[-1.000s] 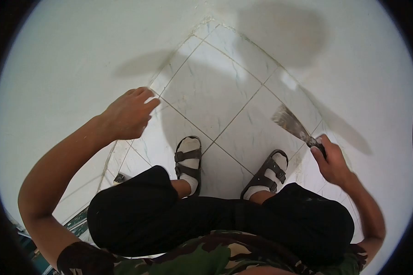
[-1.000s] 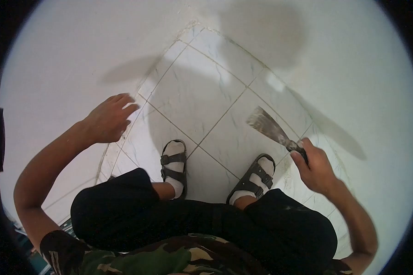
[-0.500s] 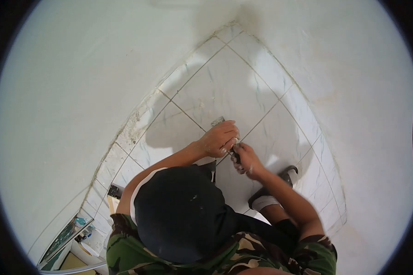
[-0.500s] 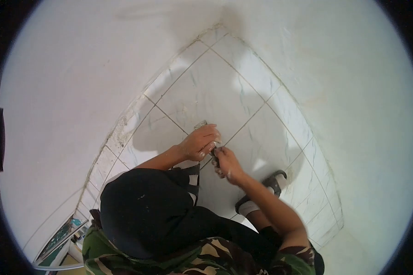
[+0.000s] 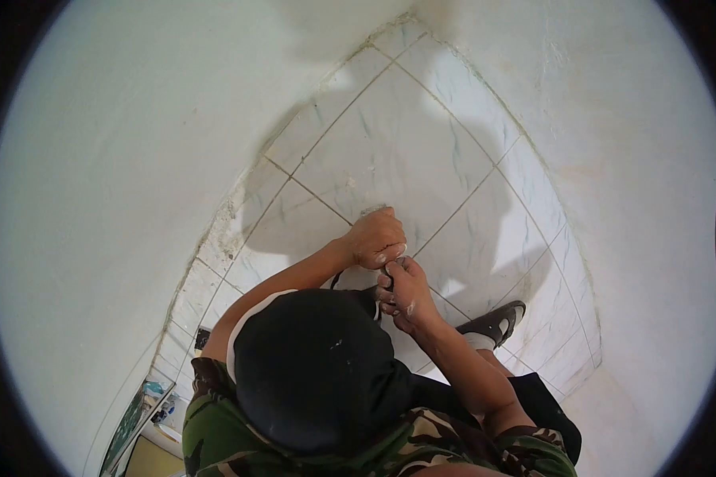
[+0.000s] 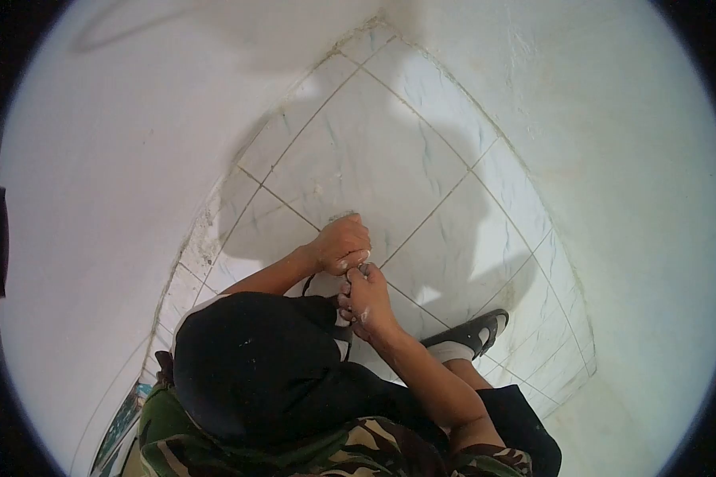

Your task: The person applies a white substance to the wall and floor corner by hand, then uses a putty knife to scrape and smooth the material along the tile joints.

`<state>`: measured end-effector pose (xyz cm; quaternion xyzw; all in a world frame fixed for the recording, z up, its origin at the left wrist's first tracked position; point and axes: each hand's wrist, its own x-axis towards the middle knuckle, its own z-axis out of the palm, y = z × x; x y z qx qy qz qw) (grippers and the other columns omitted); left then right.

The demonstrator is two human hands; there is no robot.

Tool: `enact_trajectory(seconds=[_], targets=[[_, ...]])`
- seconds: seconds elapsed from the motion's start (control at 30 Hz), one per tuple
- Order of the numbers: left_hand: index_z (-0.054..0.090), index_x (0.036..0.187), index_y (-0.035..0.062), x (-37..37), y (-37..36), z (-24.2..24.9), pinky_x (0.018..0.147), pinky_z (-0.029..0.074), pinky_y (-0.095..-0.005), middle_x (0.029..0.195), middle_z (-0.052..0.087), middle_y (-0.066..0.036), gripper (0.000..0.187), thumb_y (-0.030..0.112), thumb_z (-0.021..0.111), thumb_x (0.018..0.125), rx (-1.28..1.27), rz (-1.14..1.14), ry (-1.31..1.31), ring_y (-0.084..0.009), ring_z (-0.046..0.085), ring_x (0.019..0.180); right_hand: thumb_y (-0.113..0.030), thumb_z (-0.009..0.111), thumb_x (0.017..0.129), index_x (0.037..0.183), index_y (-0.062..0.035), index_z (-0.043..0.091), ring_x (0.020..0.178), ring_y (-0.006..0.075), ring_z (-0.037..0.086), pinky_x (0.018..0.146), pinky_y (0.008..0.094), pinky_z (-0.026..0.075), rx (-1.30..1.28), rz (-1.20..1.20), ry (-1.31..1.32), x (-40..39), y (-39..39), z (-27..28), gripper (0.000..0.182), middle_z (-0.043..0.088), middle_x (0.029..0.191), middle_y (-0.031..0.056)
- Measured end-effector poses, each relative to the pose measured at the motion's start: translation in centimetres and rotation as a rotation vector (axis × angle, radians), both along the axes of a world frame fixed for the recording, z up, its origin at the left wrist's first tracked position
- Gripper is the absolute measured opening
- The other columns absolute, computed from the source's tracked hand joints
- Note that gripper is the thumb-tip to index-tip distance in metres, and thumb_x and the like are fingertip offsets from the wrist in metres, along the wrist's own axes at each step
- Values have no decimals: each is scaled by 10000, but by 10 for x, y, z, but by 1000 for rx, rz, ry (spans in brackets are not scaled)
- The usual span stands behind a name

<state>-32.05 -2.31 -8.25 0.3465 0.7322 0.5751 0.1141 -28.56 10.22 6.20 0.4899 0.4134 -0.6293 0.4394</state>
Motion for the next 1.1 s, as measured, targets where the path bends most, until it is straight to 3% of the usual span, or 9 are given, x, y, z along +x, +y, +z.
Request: enact_trajectory(seconds=[0.07, 0.47, 0.67, 1.1], targets=[[490, 575, 103, -12, -1, -6, 696, 372, -411, 606, 513, -73, 233, 225, 567, 757, -44, 56, 195, -284, 503, 640, -223, 498, 1019, 977, -146, 451, 488, 72, 368, 416, 250, 292, 72, 39, 167, 7, 2, -22, 99, 454, 727, -19], [485, 581, 90, -24, 0, 0, 700, 374, -428, 603, 472, -91, 239, 246, 556, 748, 42, -1, 61, -296, 491, 642, -177, 488, 1017, 983, -129, 411, 511, 84, 350, 418, 235, 276, -57, -323, 7, -12, -8, 3, 97, 450, 751, 22], [497, 582, 89, -19, 6, -7, 693, 379, -426, 610, 492, -90, 228, 232, 568, 746, -89, -13, 146, -297, 499, 640, -177, 492, 1010, 994, -128, 415, 496, 72, 330, 402, 231, 250, -50, -249, 33, -1, 8, -15, 92, 445, 749, 12], [514, 582, 94, -26, 4, -2, 703, 384, -423, 600, 502, -88, 226, 226, 584, 751, -115, -21, 119, -298, 509, 638, -211, 508, 1003, 1011, -139, 413, 514, 89, 367, 405, 244, 262, -160, -207, 72, -2, 17, -22, 119, 472, 760, 15]])
